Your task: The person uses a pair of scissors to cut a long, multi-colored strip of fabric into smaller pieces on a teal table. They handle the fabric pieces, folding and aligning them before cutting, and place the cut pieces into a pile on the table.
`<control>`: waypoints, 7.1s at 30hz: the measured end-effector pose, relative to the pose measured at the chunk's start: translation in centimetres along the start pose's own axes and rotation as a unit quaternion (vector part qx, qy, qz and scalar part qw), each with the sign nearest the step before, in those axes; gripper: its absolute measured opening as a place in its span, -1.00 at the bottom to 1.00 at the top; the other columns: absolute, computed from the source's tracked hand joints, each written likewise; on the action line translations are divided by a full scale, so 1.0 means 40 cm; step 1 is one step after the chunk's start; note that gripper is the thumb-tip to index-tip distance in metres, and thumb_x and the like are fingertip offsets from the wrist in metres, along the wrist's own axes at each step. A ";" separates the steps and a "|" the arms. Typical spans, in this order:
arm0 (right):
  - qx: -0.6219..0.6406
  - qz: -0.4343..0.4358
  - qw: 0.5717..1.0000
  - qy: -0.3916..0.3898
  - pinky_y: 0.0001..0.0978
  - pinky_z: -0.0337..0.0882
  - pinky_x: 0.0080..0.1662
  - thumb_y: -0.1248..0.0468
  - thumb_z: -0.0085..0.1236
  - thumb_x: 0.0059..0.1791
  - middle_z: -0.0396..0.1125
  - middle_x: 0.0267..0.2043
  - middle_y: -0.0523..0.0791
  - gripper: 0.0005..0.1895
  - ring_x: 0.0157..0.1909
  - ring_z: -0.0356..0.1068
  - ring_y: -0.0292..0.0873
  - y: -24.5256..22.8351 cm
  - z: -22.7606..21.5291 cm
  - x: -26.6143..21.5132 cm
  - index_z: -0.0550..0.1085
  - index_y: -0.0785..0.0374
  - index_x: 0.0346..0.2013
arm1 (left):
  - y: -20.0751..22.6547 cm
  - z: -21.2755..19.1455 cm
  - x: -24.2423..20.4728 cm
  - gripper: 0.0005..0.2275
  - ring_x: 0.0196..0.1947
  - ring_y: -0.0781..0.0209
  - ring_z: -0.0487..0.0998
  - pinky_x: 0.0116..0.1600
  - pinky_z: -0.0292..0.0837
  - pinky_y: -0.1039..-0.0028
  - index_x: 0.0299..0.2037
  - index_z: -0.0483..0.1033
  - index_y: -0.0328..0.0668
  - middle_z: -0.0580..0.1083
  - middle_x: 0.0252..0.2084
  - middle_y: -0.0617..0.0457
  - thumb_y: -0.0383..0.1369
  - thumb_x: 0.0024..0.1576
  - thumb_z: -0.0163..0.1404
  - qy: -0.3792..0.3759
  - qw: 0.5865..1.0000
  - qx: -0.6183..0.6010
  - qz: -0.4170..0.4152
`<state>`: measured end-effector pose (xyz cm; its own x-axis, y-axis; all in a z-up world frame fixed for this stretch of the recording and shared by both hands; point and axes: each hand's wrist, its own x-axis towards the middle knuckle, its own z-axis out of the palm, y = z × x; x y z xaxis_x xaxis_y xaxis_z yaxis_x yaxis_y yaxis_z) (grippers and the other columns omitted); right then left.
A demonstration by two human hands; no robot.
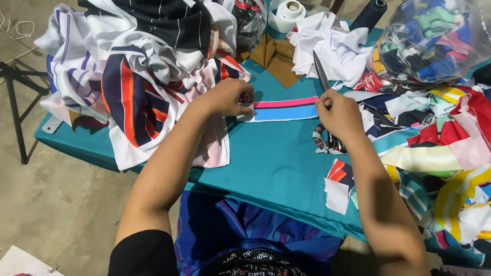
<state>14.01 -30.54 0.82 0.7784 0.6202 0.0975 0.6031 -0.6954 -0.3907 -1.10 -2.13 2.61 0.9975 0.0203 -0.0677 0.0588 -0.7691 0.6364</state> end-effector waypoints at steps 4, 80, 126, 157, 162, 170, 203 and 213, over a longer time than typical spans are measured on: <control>0.061 0.007 0.998 -0.003 -0.13 0.45 -0.14 0.26 0.12 0.06 0.55 -0.28 -0.05 -0.82 -0.21 0.54 0.04 -0.041 -0.018 -0.012 0.58 0.28 -0.14 | -0.008 0.012 0.008 -0.70 -0.24 -0.12 0.63 -0.07 0.54 0.25 -0.12 0.65 -0.22 0.57 -0.28 -0.14 -0.37 -0.05 0.35 -0.003 1.000 0.009 -0.006; 0.235 -0.003 0.970 0.057 -0.48 0.37 -0.46 0.43 0.11 0.06 0.50 -0.45 0.04 -0.79 -0.61 0.46 -0.19 0.003 -0.029 -0.017 0.56 0.54 -0.08 | 0.122 0.195 0.123 -0.59 0.18 -0.18 0.47 0.20 0.45 0.10 0.27 0.35 -0.19 0.47 0.03 -0.20 -0.27 0.25 0.07 0.073 0.977 0.072 0.188; 0.175 -0.033 0.978 0.112 -0.44 0.43 -0.36 0.50 0.19 0.07 0.48 -0.43 0.00 -0.87 -0.50 0.49 -0.14 0.066 0.010 0.015 0.59 0.49 -0.11 | 0.056 -0.012 -0.003 -0.80 -0.65 0.24 0.59 -0.20 0.51 0.51 -0.42 0.63 -0.28 0.57 -0.63 0.03 -0.30 0.14 0.14 -0.194 0.974 -0.087 -0.083; 0.186 -0.130 0.965 -0.133 -0.29 0.49 -0.50 0.35 0.22 0.00 0.53 -0.35 0.06 -0.85 -0.43 0.54 -0.06 -0.267 0.071 -0.011 0.61 0.40 -0.22 | -0.002 -0.013 0.009 -0.86 -0.65 0.30 0.59 -0.32 0.39 0.59 -0.49 0.63 -0.15 0.53 -0.66 0.14 -0.30 0.05 0.14 -0.210 0.971 -0.103 -0.050; 0.022 -0.066 0.933 -0.354 0.19 0.55 -0.02 0.17 -0.04 0.10 0.53 -0.05 0.18 -0.55 0.00 0.54 0.25 -0.365 -0.130 -0.060 0.46 0.38 0.20 | -0.075 0.025 0.046 -0.84 -0.67 0.31 0.47 -0.34 0.33 0.59 -0.58 0.63 -0.11 0.47 -0.70 0.10 -0.33 0.02 0.12 -0.153 0.978 -0.141 -0.031; 0.064 -0.205 0.973 -0.082 0.04 0.51 -0.07 0.35 0.15 -0.07 0.48 -0.05 0.07 -0.51 0.02 0.48 0.17 -0.215 -0.092 -0.045 0.46 0.34 0.18 | -0.017 0.060 0.052 -0.90 -0.63 0.19 0.43 -0.37 0.35 0.46 -0.57 0.58 -0.16 0.46 -0.68 0.03 -0.41 -0.02 0.10 -0.011 0.986 -0.145 0.085; 0.255 -0.227 0.939 0.034 -0.01 0.53 -0.11 0.53 0.25 -0.10 0.52 -0.25 0.14 -0.72 -0.11 0.52 0.24 -0.029 0.024 -0.006 0.64 0.29 -0.12 | 0.135 0.092 0.080 -0.80 -0.26 -0.09 0.68 -0.12 0.57 0.20 -0.08 0.66 -0.20 0.64 -0.29 -0.12 -0.38 0.11 0.13 -0.006 0.995 0.055 0.082; 0.165 -0.237 0.951 0.108 -0.21 0.53 -0.31 0.44 0.31 -0.03 0.51 -0.31 0.04 -0.85 -0.20 0.49 0.12 0.054 0.065 0.038 0.65 0.24 -0.17 | 0.028 0.228 0.132 -0.93 -0.36 -0.12 0.57 -0.24 0.49 0.25 -0.22 0.51 -0.17 0.49 -0.45 -0.08 -0.42 0.16 0.11 0.200 0.963 -0.104 0.144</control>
<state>16.04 -30.17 -2.25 0.4725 0.7214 0.5064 0.8352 -0.1829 -0.5187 3.87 -8.72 -4.05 0.9064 0.1012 0.4101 -0.2584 -0.6352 0.7278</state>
